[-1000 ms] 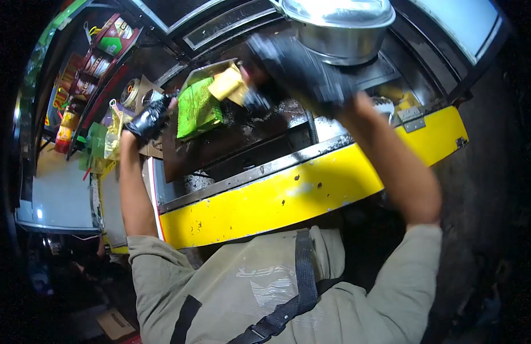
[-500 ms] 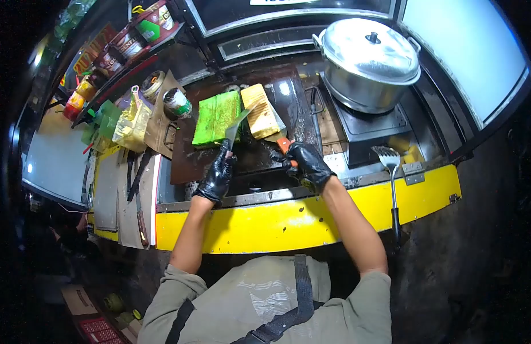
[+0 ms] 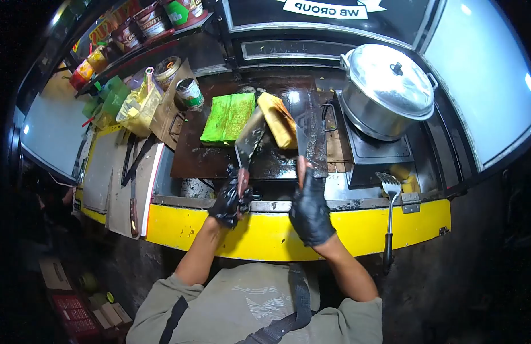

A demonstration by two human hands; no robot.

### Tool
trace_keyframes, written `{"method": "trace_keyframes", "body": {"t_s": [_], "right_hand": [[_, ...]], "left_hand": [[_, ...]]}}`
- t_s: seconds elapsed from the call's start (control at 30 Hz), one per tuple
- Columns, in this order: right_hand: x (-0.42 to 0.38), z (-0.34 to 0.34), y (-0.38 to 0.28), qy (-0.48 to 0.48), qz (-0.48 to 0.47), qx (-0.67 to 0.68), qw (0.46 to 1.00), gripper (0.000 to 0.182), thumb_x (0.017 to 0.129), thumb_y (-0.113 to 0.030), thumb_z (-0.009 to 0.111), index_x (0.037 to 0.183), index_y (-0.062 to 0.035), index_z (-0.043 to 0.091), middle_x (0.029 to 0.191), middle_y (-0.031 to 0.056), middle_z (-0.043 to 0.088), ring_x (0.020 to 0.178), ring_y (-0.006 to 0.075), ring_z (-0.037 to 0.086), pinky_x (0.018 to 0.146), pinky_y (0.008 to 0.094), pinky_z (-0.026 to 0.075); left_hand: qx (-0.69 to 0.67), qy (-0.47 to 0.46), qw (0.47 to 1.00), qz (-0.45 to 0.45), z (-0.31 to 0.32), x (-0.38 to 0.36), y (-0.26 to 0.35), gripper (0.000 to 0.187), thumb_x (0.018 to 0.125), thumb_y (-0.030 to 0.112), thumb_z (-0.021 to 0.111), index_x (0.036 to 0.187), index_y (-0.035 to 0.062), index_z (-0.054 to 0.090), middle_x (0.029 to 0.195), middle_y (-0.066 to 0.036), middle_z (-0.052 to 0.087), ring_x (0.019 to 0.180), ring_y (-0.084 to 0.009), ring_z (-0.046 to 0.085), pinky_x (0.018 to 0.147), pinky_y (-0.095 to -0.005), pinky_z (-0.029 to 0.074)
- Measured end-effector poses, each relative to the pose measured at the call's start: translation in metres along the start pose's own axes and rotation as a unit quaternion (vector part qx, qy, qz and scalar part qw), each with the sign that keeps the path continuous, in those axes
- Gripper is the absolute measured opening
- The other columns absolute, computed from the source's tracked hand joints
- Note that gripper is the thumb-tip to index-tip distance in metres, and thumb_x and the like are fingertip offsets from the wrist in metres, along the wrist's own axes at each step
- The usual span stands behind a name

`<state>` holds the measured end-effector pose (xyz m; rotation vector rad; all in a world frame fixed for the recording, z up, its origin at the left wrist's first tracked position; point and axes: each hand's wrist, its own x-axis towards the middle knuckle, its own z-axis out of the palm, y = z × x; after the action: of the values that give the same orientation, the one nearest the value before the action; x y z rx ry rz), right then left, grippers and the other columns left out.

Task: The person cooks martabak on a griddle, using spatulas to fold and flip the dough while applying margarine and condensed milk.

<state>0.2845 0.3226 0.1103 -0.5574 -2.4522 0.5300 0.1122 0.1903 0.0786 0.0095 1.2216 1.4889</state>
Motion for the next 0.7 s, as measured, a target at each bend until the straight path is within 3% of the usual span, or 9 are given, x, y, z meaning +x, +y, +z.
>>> {"method": "trace_keyframes", "body": {"t_s": [0.03,0.13,0.17,0.33,0.47,0.53,0.6,0.67,0.7], "right_hand": [[-0.005,-0.009,0.001,0.012,-0.008,0.012,1.0,0.055,0.082,0.004,0.045,0.132,0.0137,0.023,0.127,0.0302,0.041,0.11,0.0403,0.049,0.092,0.039,0.04],[-0.018,-0.03,0.009,-0.009,0.118,0.095,0.988,0.055,0.084,0.003,0.046,0.134,0.0067,0.025,0.126,0.0284,0.043,0.113,0.0411,0.048,0.092,0.0385,0.04],[-0.015,-0.03,0.014,0.029,0.094,0.088,0.991,0.055,0.084,0.001,0.047,0.135,0.0037,0.026,0.123,0.0287,0.046,0.112,0.0409,0.048,0.091,0.039,0.041],[-0.012,-0.011,0.031,-0.023,0.195,0.115,0.974,0.047,0.09,-0.013,0.049,0.131,0.0045,0.035,0.108,0.0257,0.057,0.096,0.0325,0.06,0.078,0.0344,0.046],[-0.014,0.008,0.012,-0.07,0.188,0.169,0.965,0.045,0.09,-0.014,0.047,0.13,0.005,0.036,0.114,0.0289,0.053,0.106,0.0388,0.054,0.086,0.035,0.043],[-0.032,0.004,0.004,-0.069,0.15,0.114,0.98,0.046,0.091,-0.014,0.046,0.131,0.0039,0.034,0.117,0.0268,0.053,0.108,0.0391,0.053,0.086,0.0353,0.043],[-0.045,-0.012,-0.011,-0.065,0.158,0.141,0.975,0.047,0.091,-0.015,0.046,0.133,0.0029,0.032,0.12,0.0242,0.053,0.108,0.0359,0.054,0.087,0.0361,0.043],[-0.061,-0.011,-0.012,-0.07,0.2,0.174,0.962,0.048,0.092,-0.017,0.046,0.133,0.0026,0.032,0.12,0.0234,0.053,0.107,0.0329,0.055,0.087,0.0354,0.043],[-0.065,-0.01,-0.012,-0.076,0.242,0.206,0.945,0.048,0.092,-0.018,0.046,0.133,0.0024,0.032,0.12,0.0227,0.053,0.105,0.03,0.056,0.087,0.0347,0.043]], "left_hand": [[0.058,0.061,0.979,0.186,0.005,-0.008,-0.016,0.04,0.09,0.054,0.04,0.089,0.0167,0.054,0.072,0.006,0.051,0.052,-0.0038,0.04,0.045,-0.0212,0.032],[0.075,0.044,0.995,0.051,0.004,-0.063,-0.01,0.041,0.089,0.058,0.039,0.08,0.0187,0.047,0.059,0.007,0.038,0.047,-0.0052,0.038,0.043,-0.0213,0.031],[-0.014,-0.004,0.998,0.061,-0.006,-0.067,-0.02,0.031,0.091,0.046,0.045,0.091,0.0159,0.053,0.063,0.008,0.046,0.05,-0.0038,0.044,0.045,-0.0189,0.036],[-0.013,0.059,0.997,0.047,0.006,-0.053,-0.038,0.03,0.092,0.047,0.042,0.086,0.0189,0.049,0.06,0.007,0.04,0.046,-0.0047,0.037,0.043,-0.0208,0.032],[0.108,0.072,0.985,0.11,0.007,-0.034,-0.038,0.036,0.092,0.052,0.039,0.089,0.0175,0.047,0.06,0.005,0.038,0.046,-0.0052,0.037,0.042,-0.0213,0.032],[0.177,0.041,0.979,0.092,-0.007,-0.03,-0.042,0.057,0.092,0.02,0.046,0.142,0.0144,0.019,0.066,0.0,0.047,0.047,-0.0082,0.044,0.044,-0.0247,0.041],[0.203,0.047,0.969,0.134,-0.009,-0.036,-0.045,0.058,0.092,0.023,0.046,0.142,0.0106,0.019,0.065,-0.002,0.046,0.046,-0.0089,0.043,0.044,-0.026,0.041],[0.207,0.104,0.969,0.081,0.004,-0.048,-0.033,0.046,0.091,0.055,0.037,0.114,0.0158,0.046,0.059,0.005,0.037,0.044,-0.0056,0.035,0.041,-0.0214,0.032],[0.22,0.084,0.961,0.144,0.005,-0.043,-0.033,0.052,0.092,0.051,0.038,0.13,0.0165,0.038,0.061,0.005,0.038,0.044,-0.004,0.034,0.041,-0.0202,0.031]]}}
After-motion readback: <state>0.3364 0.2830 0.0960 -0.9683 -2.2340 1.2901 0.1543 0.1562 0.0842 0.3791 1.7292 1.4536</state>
